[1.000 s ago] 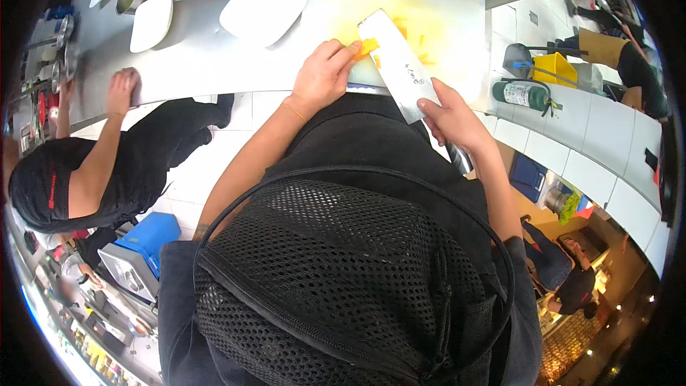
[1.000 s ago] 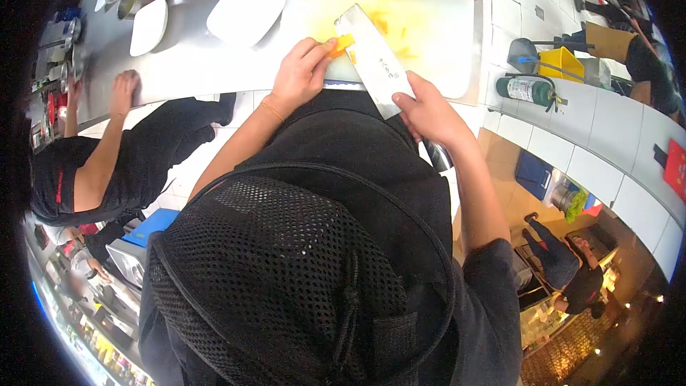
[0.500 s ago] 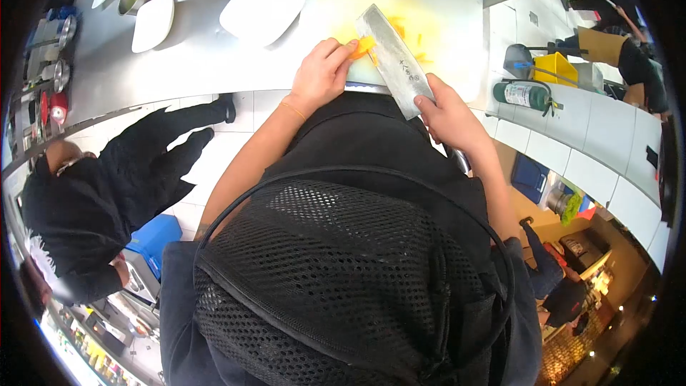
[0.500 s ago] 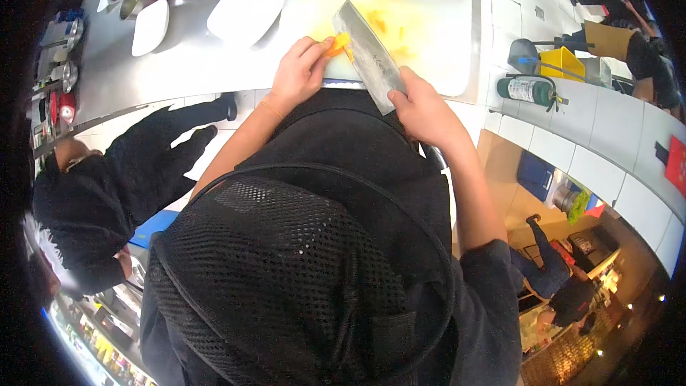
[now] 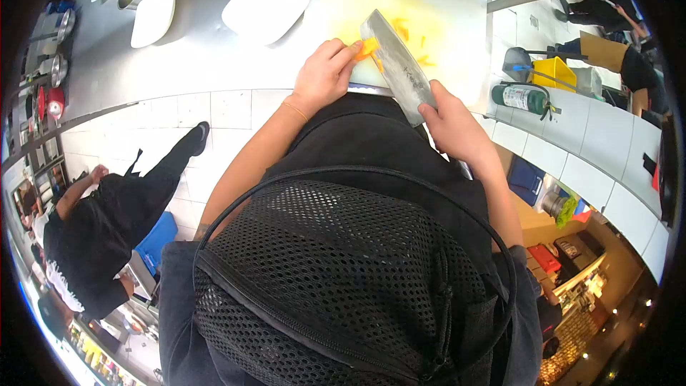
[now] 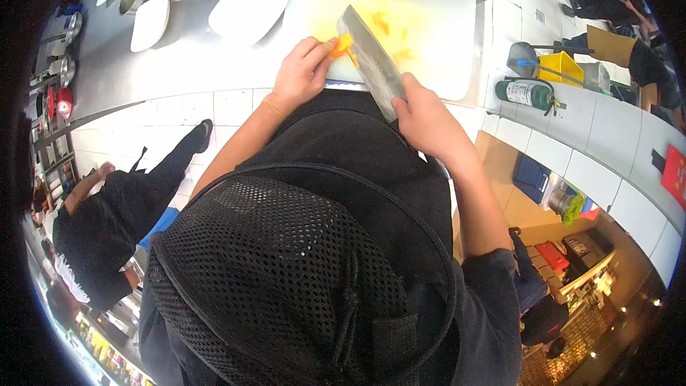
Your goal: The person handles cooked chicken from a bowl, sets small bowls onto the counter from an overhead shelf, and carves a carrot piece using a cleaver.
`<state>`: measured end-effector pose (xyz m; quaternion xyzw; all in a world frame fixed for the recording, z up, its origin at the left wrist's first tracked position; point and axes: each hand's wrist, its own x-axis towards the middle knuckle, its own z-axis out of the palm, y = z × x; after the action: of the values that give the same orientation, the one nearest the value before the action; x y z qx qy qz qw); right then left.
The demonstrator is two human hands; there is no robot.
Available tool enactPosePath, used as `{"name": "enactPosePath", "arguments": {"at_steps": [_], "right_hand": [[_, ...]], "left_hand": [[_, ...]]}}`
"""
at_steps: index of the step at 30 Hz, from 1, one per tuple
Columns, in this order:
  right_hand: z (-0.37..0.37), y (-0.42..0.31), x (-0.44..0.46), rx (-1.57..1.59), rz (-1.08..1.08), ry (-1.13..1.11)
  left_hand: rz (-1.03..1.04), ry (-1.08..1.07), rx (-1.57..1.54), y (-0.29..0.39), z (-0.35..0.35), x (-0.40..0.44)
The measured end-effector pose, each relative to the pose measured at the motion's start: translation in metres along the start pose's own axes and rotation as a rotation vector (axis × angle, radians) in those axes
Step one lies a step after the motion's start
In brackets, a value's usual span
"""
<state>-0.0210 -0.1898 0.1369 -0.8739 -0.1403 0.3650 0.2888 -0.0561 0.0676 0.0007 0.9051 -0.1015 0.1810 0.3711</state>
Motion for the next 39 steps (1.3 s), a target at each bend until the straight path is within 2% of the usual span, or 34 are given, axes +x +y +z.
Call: {"name": "enactPosePath", "arguments": {"at_steps": [2, 8, 12, 14, 18, 39], "right_hand": [[0.004, 0.004, 0.001, -0.140, -0.110, 0.079], [0.013, -0.013, 0.016, -0.141, -0.107, 0.096], [0.011, 0.005, 0.021, -0.108, -0.178, 0.115], [-0.002, -0.005, 0.015, 0.204, 0.012, -0.027], [-0.012, -0.008, 0.006, 0.360, 0.102, -0.072], [-0.007, 0.003, -0.002, 0.431, 0.147, -0.087]], "left_hand": [[0.004, -0.006, -0.007, 0.001, -0.001, 0.001], [0.001, -0.021, 0.002, 0.000, -0.002, 0.000], [0.010, -0.017, 0.005, 0.000, -0.001, 0.000], [0.005, -0.008, 0.009, 0.000, -0.001, -0.002], [0.003, -0.011, 0.008, 0.001, -0.001, -0.002], [-0.001, -0.001, 0.003, 0.001, -0.001, -0.001]]}}
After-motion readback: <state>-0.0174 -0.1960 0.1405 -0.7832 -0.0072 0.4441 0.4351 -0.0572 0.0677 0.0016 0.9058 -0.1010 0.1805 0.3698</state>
